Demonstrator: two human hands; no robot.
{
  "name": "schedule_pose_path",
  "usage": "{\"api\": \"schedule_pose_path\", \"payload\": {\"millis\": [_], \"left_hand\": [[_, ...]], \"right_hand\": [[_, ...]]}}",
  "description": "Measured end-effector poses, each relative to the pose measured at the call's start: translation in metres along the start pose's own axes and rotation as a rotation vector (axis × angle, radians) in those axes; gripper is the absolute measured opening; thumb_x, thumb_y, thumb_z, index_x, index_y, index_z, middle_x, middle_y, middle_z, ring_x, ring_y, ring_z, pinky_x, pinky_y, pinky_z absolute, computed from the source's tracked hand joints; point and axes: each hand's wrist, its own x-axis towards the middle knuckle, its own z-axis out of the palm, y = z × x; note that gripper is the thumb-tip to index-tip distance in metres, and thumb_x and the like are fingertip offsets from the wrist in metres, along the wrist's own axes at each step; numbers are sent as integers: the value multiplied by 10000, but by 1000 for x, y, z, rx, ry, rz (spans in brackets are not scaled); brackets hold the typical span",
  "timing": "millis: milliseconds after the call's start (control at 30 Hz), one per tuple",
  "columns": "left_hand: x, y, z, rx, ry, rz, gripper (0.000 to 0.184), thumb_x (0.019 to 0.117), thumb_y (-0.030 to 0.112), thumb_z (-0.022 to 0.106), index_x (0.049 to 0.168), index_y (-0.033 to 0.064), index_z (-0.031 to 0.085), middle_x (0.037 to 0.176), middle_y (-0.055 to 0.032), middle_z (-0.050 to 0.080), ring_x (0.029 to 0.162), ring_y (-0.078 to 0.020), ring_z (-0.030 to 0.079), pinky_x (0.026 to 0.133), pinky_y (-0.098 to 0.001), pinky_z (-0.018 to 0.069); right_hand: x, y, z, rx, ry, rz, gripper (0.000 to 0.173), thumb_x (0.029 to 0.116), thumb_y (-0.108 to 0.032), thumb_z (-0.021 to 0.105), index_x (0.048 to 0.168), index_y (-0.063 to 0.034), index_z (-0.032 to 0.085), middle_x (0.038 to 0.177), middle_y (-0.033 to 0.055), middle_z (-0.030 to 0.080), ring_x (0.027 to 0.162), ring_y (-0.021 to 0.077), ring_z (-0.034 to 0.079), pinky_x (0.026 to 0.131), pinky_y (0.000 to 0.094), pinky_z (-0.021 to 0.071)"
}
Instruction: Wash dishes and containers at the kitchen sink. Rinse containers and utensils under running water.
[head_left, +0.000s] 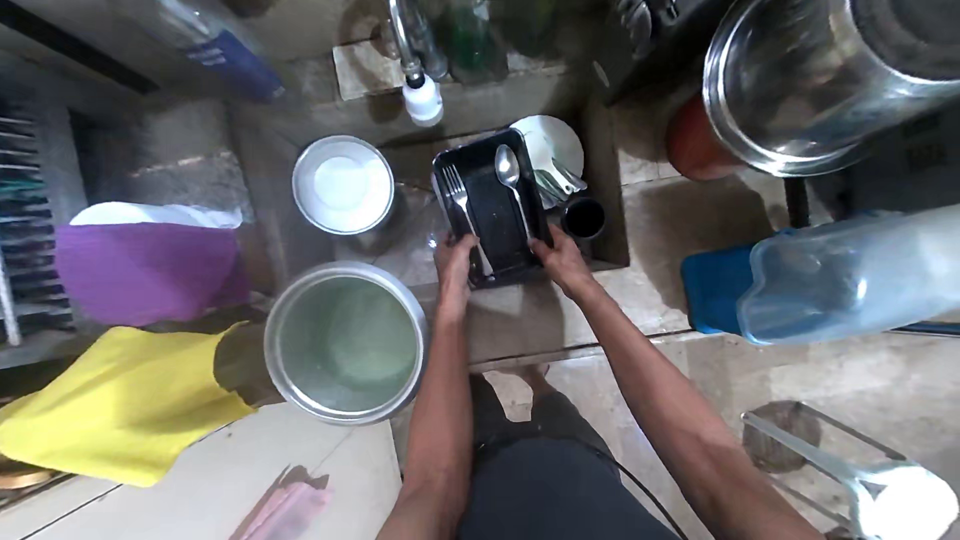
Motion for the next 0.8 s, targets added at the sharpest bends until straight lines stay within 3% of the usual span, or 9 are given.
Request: {"api": "schedule_pose_path", "payload": {"millis": [100,167,233,300,367,433,533,667,800], "left_hand": [[21,-1,-2,2,-60,33,555,848,130,708,1384,79,574,1212,-154,672,1027,-254,679,836,-474,592],[29,-3,-2,2,-77,38,613,817,110,708,1410,83,554,1245,-153,660,1051,-254,675,846,-478,594],[36,-6,0,-18,-87,27,656,798,91,692,1433,84,529,1257,-155,650,1046,-254,674,831,-473,598],[45,-11,1,-9,-114,-3,703,792,67,675,1470,101,491,1299,-156,625,1070,-259,661,832,-476,593],[59,-7,4,46,-146,-24,725,780,43,660,1480,120,491,1322,-150,621,1091,-266,657,829,-491,594],[70,4,6,152,-165,-42,711,776,17,644,1465,126,508,1331,-142,621,1105,-271,649,830,-503,587],[88,27,10,366,-199,-58,701,782,-16,657,1456,126,527,1321,-158,618,1116,-281,635,857,-507,571],[101,53,20,585,-262,-78,695,796,8,664,1454,194,543,1330,-133,618,1141,-269,619,882,-514,549],[113,49,26,663,-306,-66,744,775,22,665,1480,214,522,1362,-123,615,1186,-276,616,909,-540,547]], "right_hand": [[-11,-8,-11,-72,80,-39,605,1025,-500,565,1500,-126,524,1403,134,620,1242,255,632,1080,498,497],[-27,-5,-29,-188,209,-157,490,1062,-435,521,1420,-106,587,1337,151,645,1130,276,674,974,501,553],[-22,8,-48,-338,343,-296,375,1041,-276,586,1347,-61,612,1204,186,655,964,293,679,829,474,578],[-1,17,-64,-473,365,-356,396,975,-176,639,1359,-76,632,1238,198,633,1015,316,658,874,480,562],[18,14,-77,-614,265,-361,467,956,-128,654,1420,-141,605,1344,203,591,1173,368,620,973,540,534],[37,11,-83,-731,147,-396,502,935,-82,666,1422,-193,611,1367,219,575,1246,433,564,1000,610,485],[59,12,-90,-820,-3,-456,383,934,-90,686,1299,-205,696,1343,217,591,1216,454,576,974,644,479],[72,18,-101,-795,-76,-502,162,962,-122,673,1113,-113,729,1264,165,650,1168,385,632,981,598,513],[66,15,-116,-697,-54,-529,177,1016,-128,609,1147,-41,690,1141,168,712,1099,358,684,995,551,528]]}}
